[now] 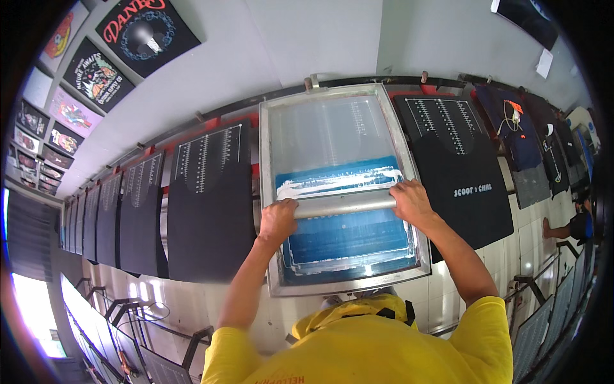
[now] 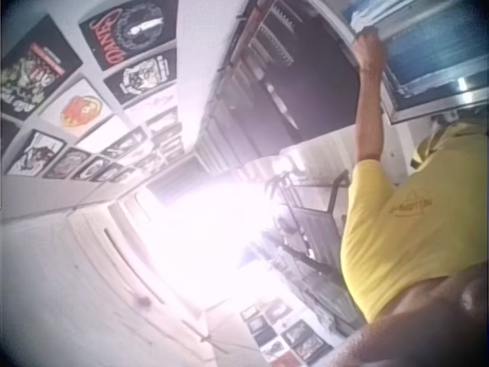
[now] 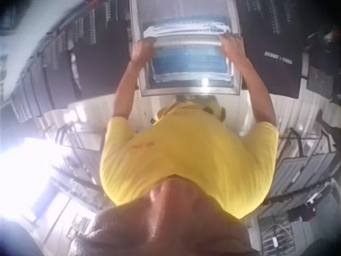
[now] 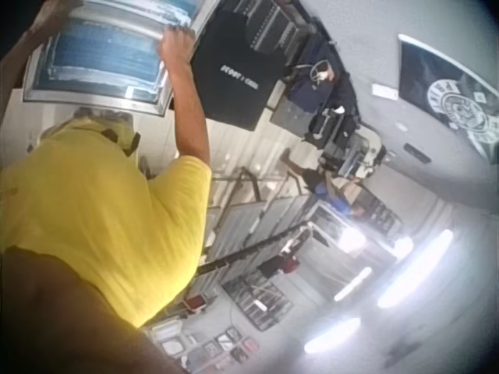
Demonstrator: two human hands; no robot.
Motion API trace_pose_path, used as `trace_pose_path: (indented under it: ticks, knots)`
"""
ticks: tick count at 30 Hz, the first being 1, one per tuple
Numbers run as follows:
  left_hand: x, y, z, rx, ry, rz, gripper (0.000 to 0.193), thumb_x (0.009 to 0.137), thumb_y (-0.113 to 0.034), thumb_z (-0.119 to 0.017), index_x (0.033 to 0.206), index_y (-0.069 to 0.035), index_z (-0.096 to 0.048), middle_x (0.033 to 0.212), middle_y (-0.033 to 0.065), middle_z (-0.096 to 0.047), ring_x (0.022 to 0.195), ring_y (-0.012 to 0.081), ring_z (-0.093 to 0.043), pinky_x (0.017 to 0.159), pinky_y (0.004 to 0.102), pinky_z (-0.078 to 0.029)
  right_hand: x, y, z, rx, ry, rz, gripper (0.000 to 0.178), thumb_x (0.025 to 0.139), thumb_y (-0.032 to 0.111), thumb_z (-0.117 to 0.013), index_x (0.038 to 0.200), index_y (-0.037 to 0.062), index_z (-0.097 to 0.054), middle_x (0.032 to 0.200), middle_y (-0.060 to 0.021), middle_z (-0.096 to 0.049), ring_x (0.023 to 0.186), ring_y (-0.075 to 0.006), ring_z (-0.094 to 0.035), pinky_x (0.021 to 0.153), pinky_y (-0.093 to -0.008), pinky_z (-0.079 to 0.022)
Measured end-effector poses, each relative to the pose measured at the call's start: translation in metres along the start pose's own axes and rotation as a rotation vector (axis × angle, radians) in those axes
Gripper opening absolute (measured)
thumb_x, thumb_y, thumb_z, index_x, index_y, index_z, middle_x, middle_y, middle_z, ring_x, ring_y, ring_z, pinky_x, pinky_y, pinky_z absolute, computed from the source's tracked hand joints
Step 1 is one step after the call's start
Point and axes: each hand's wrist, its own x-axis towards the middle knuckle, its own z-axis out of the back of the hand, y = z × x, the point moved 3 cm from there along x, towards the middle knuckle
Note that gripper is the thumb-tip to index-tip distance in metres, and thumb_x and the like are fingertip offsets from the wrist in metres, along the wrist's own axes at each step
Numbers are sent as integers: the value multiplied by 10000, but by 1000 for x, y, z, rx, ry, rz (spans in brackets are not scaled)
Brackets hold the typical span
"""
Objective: The person performs screen printing by sliding a squeegee across a screen to apply ink to black t-shirts mounted on boards.
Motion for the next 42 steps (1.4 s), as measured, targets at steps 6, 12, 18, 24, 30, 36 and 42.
trace_pose_path:
  ticks: [6,12,18,24,30,36,42]
  knots:
    - [-2,-4,3,2,22,26,250,727,-5,-626,959,-69,-692,953,121,-701,900,316,-703,797,423,-570,-12,1,2,6,3,4,234,660,107,-753,868,56,-659,894,-121,-682,870,-297,-655,804,-429,-468]
    - [-84,-44,11,-21,26,37,299,732,20,-600,1009,-86,-639,909,101,-681,855,296,-699,724,391,-585,-84,44,21,64,-30,3,277,655,93,-722,920,64,-645,964,-106,-664,918,-272,-638,819,-423,-446]
    - [-115,-56,-1,-59,-96,25,382,667,59,-637,1027,-55,-686,1091,89,-713,941,275,-713,796,363,-598,-116,60,7,46,-49,2,312,626,73,-701,933,49,-653,949,-107,-651,889,-275,-625,799,-418,-442]
    - [-57,-19,-9,-69,-34,-5,402,668,30,-636,1055,-65,-695,1089,109,-722,936,299,-713,790,382,-592,-63,33,2,17,-22,8,232,642,70,-699,867,54,-645,881,-105,-636,847,-277,-619,793,-408,-459]
    - [-4,0,-5,-10,-18,3,366,654,-34,-684,1014,-100,-682,961,95,-705,859,315,-696,769,424,-563,-2,-3,5,51,-36,47,198,673,108,-701,854,45,-652,840,-153,-669,873,-332,-652,812,-443,-478]
    - [2,1,0,36,23,36,378,644,-18,-678,1016,-79,-705,986,105,-715,886,319,-699,789,426,-565,13,1,9,50,35,2,217,717,166,-722,889,39,-684,899,-144,-689,914,-319,-657,869,-455,-465]
    - [14,-4,4,84,93,-7,382,674,-28,-667,1053,-62,-695,1017,139,-711,918,332,-698,813,429,-564,39,56,-8,39,52,78,278,751,155,-705,999,33,-670,979,-138,-672,958,-310,-646,861,-453,-487]
